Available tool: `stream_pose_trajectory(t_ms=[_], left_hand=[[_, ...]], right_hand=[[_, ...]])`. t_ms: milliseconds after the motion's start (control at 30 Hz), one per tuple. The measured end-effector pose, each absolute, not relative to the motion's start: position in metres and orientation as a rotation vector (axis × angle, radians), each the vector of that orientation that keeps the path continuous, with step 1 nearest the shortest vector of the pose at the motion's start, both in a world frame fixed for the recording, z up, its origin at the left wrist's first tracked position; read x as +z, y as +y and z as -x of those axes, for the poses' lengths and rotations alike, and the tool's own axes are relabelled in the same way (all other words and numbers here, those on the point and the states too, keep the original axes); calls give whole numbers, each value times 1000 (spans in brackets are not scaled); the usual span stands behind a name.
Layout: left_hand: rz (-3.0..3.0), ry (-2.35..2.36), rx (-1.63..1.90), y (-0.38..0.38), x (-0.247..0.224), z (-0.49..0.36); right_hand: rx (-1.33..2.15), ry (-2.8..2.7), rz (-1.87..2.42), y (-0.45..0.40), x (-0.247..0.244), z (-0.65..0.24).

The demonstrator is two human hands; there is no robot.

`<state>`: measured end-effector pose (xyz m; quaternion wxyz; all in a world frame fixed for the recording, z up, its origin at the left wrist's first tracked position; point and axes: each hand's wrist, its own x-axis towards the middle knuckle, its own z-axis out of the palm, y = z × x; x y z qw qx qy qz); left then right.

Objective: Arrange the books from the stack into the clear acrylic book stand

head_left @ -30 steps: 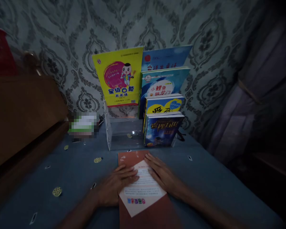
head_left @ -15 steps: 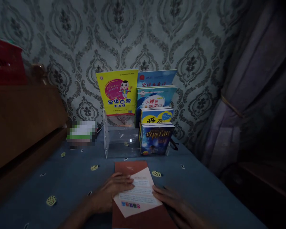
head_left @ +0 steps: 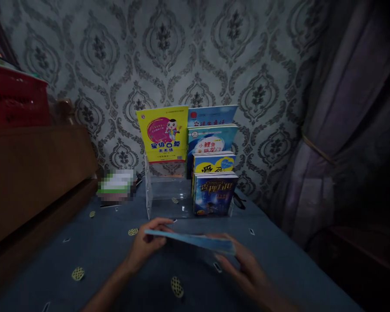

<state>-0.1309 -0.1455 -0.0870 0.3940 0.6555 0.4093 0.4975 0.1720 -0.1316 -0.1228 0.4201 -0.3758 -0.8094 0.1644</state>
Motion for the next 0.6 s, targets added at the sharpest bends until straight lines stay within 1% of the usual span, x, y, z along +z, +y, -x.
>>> stream_pose_trajectory(t_ms=[100,167,267,400,600], left_hand=[[-1523,1121,1477,-144,-81,131],[-1458,1136,1522,-146,-80,132],[-1470,1172,1493,-155,-81,132],[-1494,1205,1435,-166,-79,133],[-1616,1313,1275,-172,-58,141]], right_hand=[[400,-2005,822,-134,-94,-154],[408,-1989,744,-135,-83,-145],[406,-1970,699,-135,-82,-138],[422,-1981,740,-136,-84,-136],[536,-2042,759,-131,-70,-133]])
